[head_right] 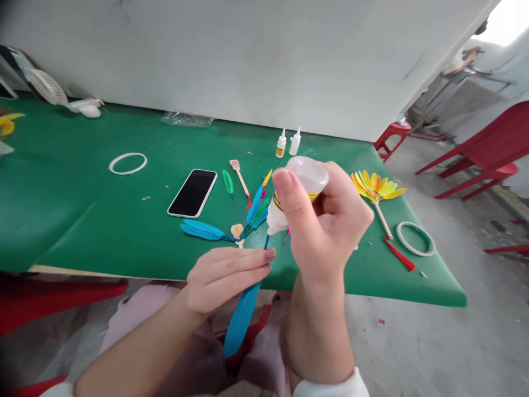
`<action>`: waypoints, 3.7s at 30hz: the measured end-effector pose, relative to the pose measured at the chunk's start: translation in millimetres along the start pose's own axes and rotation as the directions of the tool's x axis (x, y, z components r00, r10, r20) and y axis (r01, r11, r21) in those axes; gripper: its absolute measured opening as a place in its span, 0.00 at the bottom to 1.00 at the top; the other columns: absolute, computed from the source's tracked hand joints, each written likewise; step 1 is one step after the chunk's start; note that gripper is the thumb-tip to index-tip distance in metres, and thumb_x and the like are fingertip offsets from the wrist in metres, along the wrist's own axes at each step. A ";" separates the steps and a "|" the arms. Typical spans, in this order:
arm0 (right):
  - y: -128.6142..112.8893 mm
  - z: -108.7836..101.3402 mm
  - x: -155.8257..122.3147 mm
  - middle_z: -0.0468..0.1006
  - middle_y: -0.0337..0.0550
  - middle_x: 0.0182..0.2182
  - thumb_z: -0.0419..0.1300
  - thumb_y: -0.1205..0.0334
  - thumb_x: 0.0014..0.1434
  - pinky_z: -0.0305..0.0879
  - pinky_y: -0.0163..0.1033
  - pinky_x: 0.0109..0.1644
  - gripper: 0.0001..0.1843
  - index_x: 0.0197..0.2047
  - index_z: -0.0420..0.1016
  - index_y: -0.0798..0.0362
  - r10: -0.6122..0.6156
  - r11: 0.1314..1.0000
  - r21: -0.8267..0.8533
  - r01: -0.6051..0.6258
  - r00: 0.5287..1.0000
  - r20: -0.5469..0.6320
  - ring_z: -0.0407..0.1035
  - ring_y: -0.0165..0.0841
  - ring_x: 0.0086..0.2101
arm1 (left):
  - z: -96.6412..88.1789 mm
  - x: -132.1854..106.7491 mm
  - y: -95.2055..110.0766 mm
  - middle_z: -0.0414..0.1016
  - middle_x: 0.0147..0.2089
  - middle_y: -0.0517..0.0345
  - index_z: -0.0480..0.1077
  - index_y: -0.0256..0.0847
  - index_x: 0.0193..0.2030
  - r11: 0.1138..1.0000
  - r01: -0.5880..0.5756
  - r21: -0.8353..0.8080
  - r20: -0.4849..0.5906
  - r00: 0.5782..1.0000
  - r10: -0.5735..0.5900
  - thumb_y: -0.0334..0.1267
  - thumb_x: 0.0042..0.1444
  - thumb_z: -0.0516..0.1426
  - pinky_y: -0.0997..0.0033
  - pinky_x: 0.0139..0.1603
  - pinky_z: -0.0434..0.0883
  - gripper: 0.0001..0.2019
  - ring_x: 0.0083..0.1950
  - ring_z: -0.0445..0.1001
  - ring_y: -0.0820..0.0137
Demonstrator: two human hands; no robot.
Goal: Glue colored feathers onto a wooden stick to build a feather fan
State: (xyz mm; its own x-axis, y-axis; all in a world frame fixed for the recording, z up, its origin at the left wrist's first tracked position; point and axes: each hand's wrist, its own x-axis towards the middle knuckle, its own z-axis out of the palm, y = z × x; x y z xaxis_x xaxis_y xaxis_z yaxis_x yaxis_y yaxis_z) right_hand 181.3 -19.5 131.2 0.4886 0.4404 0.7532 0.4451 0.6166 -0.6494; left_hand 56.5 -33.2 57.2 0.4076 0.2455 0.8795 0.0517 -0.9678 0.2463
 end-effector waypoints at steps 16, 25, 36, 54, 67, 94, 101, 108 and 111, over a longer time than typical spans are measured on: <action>-4.1 1.9 -4.9 0.63 0.35 0.20 0.58 0.57 0.53 0.54 0.34 0.25 0.11 0.24 0.68 0.54 0.128 0.985 -0.133 -0.113 0.986 0.106 0.58 0.24 0.22 | 2.8 -11.3 -0.7 0.75 0.45 0.46 0.71 0.31 0.41 0.992 0.102 -0.075 -0.034 0.994 -0.105 0.26 0.55 0.53 0.75 0.49 0.73 0.08 0.49 0.73 0.71; 10.4 -8.4 1.5 0.71 0.38 0.27 0.51 0.47 0.57 0.57 0.34 0.23 0.16 0.39 0.68 0.51 0.222 0.971 0.032 -0.236 0.946 0.234 0.66 0.26 0.23 | 5.9 -13.1 -3.8 0.75 0.47 0.45 0.70 0.29 0.42 0.994 0.065 -0.083 -0.077 0.994 -0.072 0.27 0.55 0.54 0.73 0.48 0.74 0.09 0.49 0.73 0.69; -0.9 -18.3 4.1 0.72 0.37 0.27 0.50 0.49 0.59 0.56 0.32 0.21 0.17 0.45 0.69 0.48 0.357 0.930 -0.049 -0.365 0.863 0.358 0.63 0.25 0.22 | 2.4 -12.9 0.6 0.74 0.48 0.49 0.71 0.32 0.43 0.990 0.136 -0.028 -0.047 0.989 -0.137 0.26 0.54 0.55 0.76 0.49 0.72 0.09 0.49 0.73 0.72; 1.4 -7.1 -3.3 0.65 0.34 0.20 0.58 0.53 0.53 0.57 0.34 0.22 0.10 0.27 0.71 0.49 0.321 0.944 0.003 -0.330 0.920 0.224 0.64 0.27 0.23 | 5.7 -9.1 1.6 0.76 0.43 0.45 0.71 0.29 0.40 0.995 0.071 -0.075 -0.072 0.994 -0.077 0.26 0.56 0.52 0.72 0.48 0.73 0.08 0.49 0.73 0.69; 2.8 -3.4 -7.1 0.64 0.35 0.19 0.57 0.53 0.54 0.53 0.35 0.20 0.12 0.23 0.69 0.49 0.253 0.967 -0.049 -0.250 0.965 0.069 0.61 0.27 0.20 | 8.0 -7.9 1.5 0.76 0.43 0.43 0.71 0.28 0.40 0.996 0.046 -0.077 -0.098 0.994 -0.054 0.26 0.57 0.52 0.72 0.47 0.74 0.08 0.49 0.73 0.70; 73.5 2.5 -1.2 0.72 0.35 0.19 0.48 0.46 0.59 0.45 0.31 0.12 0.20 0.27 0.69 0.52 0.450 0.856 0.194 -0.479 0.876 0.175 0.58 0.22 0.13 | 11.8 -10.8 -3.1 0.76 0.44 0.43 0.72 0.28 0.39 0.994 0.089 -0.059 -0.126 0.987 -0.096 0.24 0.54 0.53 0.76 0.48 0.72 0.08 0.48 0.74 0.71; 67.6 4.7 -1.5 0.72 0.34 0.18 0.49 0.49 0.59 0.45 0.29 0.11 0.19 0.26 0.70 0.52 0.450 0.854 0.207 -0.477 0.877 0.167 0.56 0.20 0.11 | 11.1 -13.6 -5.1 0.74 0.47 0.43 0.71 0.29 0.43 0.992 0.100 -0.079 -0.133 0.985 -0.110 0.23 0.53 0.55 0.74 0.48 0.73 0.11 0.49 0.73 0.69; 51.1 5.8 -3.0 0.72 0.36 0.20 0.52 0.51 0.58 0.53 0.31 0.13 0.17 0.24 0.72 0.52 0.399 0.869 0.269 -0.416 0.910 0.118 0.64 0.24 0.16 | 9.8 -15.0 -5.7 0.74 0.47 0.45 0.70 0.31 0.44 0.989 0.121 -0.080 -0.125 0.984 -0.130 0.24 0.54 0.53 0.73 0.47 0.73 0.11 0.49 0.73 0.70; 45.6 6.4 -5.7 0.72 0.36 0.22 0.52 0.52 0.58 0.59 0.33 0.18 0.15 0.26 0.72 0.50 0.299 0.914 0.257 -0.313 0.950 0.091 0.68 0.27 0.20 | 9.4 -14.9 -6.3 0.74 0.47 0.45 0.71 0.31 0.44 0.990 0.118 -0.078 -0.138 0.982 -0.128 0.24 0.54 0.54 0.74 0.47 0.73 0.11 0.48 0.73 0.70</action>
State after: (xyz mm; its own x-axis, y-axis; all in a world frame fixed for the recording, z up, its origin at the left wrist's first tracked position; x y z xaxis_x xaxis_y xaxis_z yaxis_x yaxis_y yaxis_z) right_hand 194.0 10.3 98.0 0.5291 0.6621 0.5307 0.0611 0.5941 -0.8021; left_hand 58.7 -31.2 38.7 0.2683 0.3728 0.8883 0.0280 -0.9247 0.3797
